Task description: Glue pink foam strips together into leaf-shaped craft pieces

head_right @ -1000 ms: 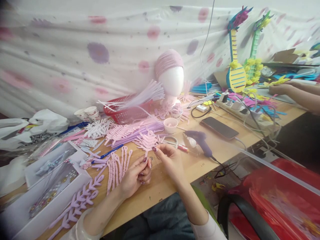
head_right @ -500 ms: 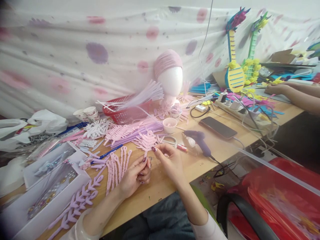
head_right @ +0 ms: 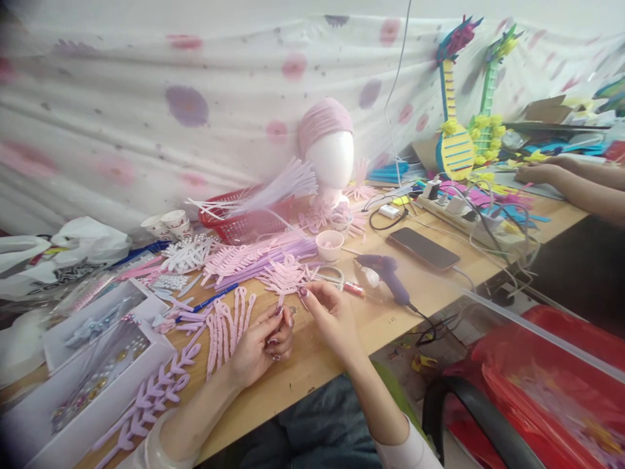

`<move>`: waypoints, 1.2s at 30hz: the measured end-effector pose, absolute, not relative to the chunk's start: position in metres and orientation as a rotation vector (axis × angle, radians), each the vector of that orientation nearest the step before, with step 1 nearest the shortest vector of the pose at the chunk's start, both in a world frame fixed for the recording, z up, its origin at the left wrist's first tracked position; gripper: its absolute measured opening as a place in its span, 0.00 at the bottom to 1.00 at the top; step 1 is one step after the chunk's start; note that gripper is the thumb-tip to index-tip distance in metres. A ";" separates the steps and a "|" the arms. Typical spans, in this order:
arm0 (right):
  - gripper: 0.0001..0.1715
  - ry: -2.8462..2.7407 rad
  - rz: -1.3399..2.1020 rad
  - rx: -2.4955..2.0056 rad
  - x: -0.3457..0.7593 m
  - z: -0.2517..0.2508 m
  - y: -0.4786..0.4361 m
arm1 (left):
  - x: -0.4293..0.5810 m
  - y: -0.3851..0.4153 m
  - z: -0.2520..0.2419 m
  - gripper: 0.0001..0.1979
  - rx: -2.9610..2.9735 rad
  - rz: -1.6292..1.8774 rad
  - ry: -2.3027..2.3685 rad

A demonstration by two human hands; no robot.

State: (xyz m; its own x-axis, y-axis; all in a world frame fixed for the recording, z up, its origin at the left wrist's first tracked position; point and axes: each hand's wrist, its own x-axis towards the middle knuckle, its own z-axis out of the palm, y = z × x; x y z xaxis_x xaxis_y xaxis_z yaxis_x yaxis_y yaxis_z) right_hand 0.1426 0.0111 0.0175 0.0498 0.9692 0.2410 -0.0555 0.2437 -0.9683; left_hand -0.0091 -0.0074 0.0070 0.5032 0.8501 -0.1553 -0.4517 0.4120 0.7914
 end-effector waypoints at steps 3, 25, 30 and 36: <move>0.16 -1.227 1.050 -0.997 0.141 0.018 0.011 | -0.010 -0.007 0.005 0.13 0.761 0.862 0.584; 0.43 -1.040 1.750 -0.421 0.143 0.003 0.012 | -0.013 -0.011 0.009 0.12 0.750 0.588 0.301; 0.43 -1.022 1.792 -0.322 0.142 -0.002 0.012 | -0.012 -0.011 0.011 0.12 0.758 0.584 0.290; 0.45 -1.069 1.841 -0.251 0.139 0.002 0.009 | -0.012 -0.011 0.013 0.12 0.759 0.549 0.302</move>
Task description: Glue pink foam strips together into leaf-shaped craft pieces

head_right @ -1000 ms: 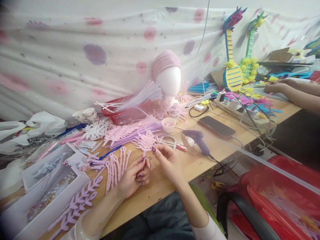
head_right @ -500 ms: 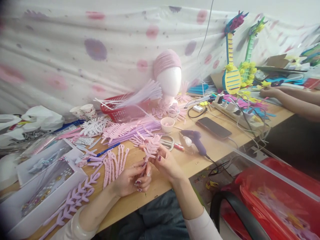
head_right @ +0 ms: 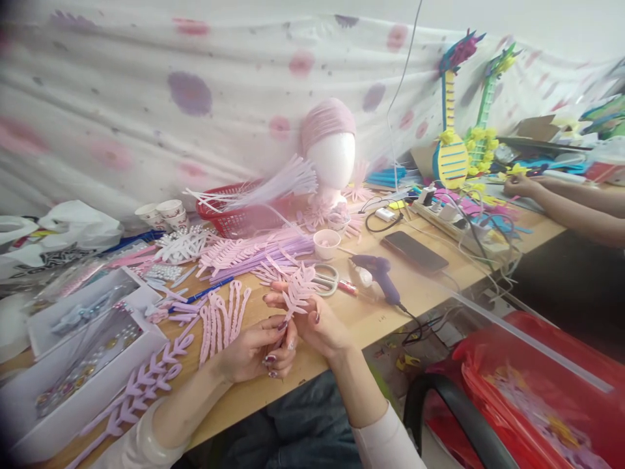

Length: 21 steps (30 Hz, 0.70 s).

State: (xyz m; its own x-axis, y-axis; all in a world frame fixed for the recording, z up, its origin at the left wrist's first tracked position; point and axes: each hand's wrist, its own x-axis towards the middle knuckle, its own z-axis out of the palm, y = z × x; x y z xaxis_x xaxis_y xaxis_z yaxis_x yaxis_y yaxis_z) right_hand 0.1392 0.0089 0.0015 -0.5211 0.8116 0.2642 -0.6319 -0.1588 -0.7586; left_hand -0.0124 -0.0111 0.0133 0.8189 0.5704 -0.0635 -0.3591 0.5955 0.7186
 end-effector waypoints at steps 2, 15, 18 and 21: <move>0.43 -1.071 1.850 -0.230 0.138 0.002 0.008 | -0.012 -0.011 0.014 0.12 0.759 0.543 0.306; 0.45 -1.080 1.873 -0.232 0.134 -0.004 0.008 | -0.012 -0.013 0.011 0.11 0.766 0.531 0.260; 0.47 -1.073 1.898 -0.256 0.135 -0.006 0.009 | -0.012 -0.013 0.012 0.11 0.766 0.536 0.265; 0.45 -1.061 1.892 -0.240 0.134 -0.007 0.009 | -0.012 -0.013 0.012 0.10 0.761 0.540 0.265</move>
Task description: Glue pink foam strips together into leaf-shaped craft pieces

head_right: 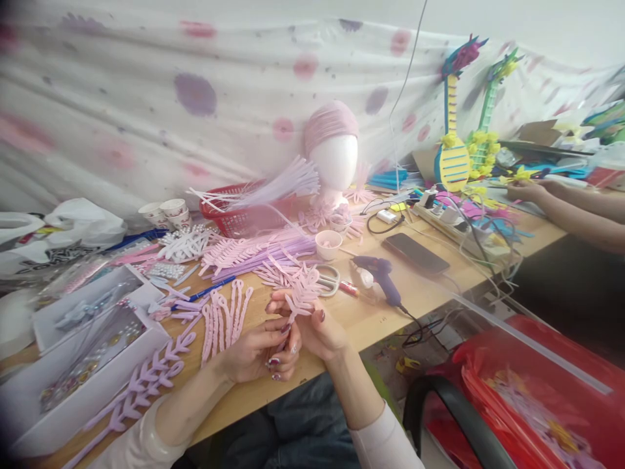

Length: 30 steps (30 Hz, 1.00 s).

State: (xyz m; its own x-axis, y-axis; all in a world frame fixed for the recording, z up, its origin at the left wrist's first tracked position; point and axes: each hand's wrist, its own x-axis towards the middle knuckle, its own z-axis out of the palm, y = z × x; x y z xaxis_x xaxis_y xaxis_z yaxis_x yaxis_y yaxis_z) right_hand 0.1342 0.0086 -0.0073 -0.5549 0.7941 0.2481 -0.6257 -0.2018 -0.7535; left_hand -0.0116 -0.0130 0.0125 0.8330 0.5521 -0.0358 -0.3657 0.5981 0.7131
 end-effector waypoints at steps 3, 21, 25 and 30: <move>0.43 -1.053 1.877 -0.244 0.133 -0.007 0.008 | -0.012 -0.013 0.011 0.10 0.757 0.539 0.246; 0.52 -1.009 1.921 -0.299 0.127 -0.004 0.004 | -0.012 -0.013 0.013 0.11 0.717 0.547 0.241; 0.51 -0.996 1.919 -0.324 0.126 -0.005 0.003 | -0.012 -0.013 0.012 0.11 0.713 0.543 0.230; 0.49 -0.981 1.912 -0.294 0.123 -0.006 0.002 | -0.012 -0.012 0.011 0.10 0.696 0.552 0.206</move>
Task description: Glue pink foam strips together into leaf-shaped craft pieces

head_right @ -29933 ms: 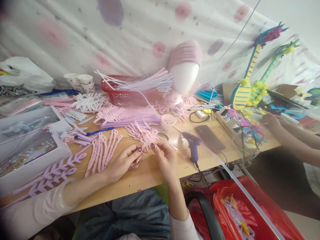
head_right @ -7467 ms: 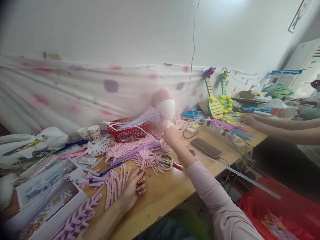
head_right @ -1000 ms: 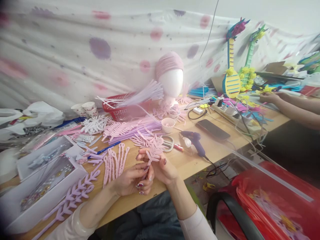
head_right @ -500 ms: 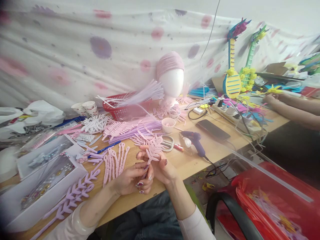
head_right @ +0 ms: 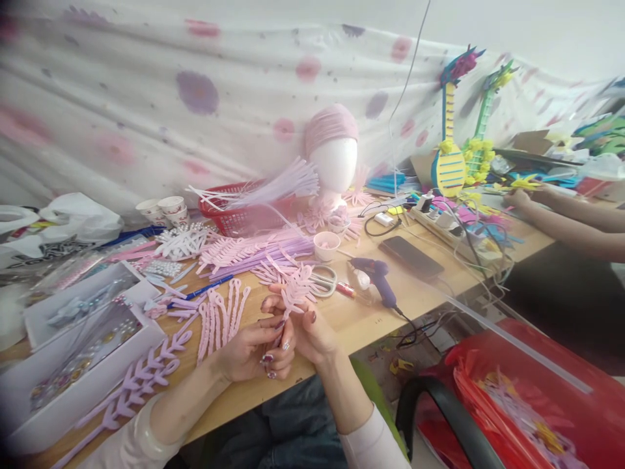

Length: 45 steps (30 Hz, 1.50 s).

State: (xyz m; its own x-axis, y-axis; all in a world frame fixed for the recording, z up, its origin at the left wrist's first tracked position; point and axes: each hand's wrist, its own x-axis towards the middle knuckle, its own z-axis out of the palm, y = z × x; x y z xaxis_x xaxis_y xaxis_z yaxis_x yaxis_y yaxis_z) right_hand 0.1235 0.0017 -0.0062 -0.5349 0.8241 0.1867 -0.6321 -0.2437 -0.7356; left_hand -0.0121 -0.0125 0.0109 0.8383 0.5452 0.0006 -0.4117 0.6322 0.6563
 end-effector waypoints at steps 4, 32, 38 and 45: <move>0.49 -0.970 1.899 -0.309 0.121 -0.003 0.000 | -0.012 -0.012 0.011 0.11 0.699 0.550 0.203; 0.39 -1.090 1.792 -0.412 0.144 -0.003 0.011 | -0.011 -0.013 0.011 0.12 0.755 0.551 0.281; 0.46 -1.116 1.821 -0.361 0.143 0.000 0.011 | -0.011 -0.012 0.011 0.12 0.766 0.552 0.274; 0.42 -1.074 1.807 -0.344 0.140 -0.006 0.008 | -0.010 -0.012 0.008 0.12 0.753 0.586 0.259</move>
State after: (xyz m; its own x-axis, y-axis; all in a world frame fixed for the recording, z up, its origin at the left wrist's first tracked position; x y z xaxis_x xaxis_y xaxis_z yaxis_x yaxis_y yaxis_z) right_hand 0.1395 0.0084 -0.0060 -0.4907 0.8436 0.2181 -0.5946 -0.1412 -0.7916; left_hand -0.0102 -0.0122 0.0081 0.8109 0.5850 -0.0151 -0.4057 0.5806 0.7059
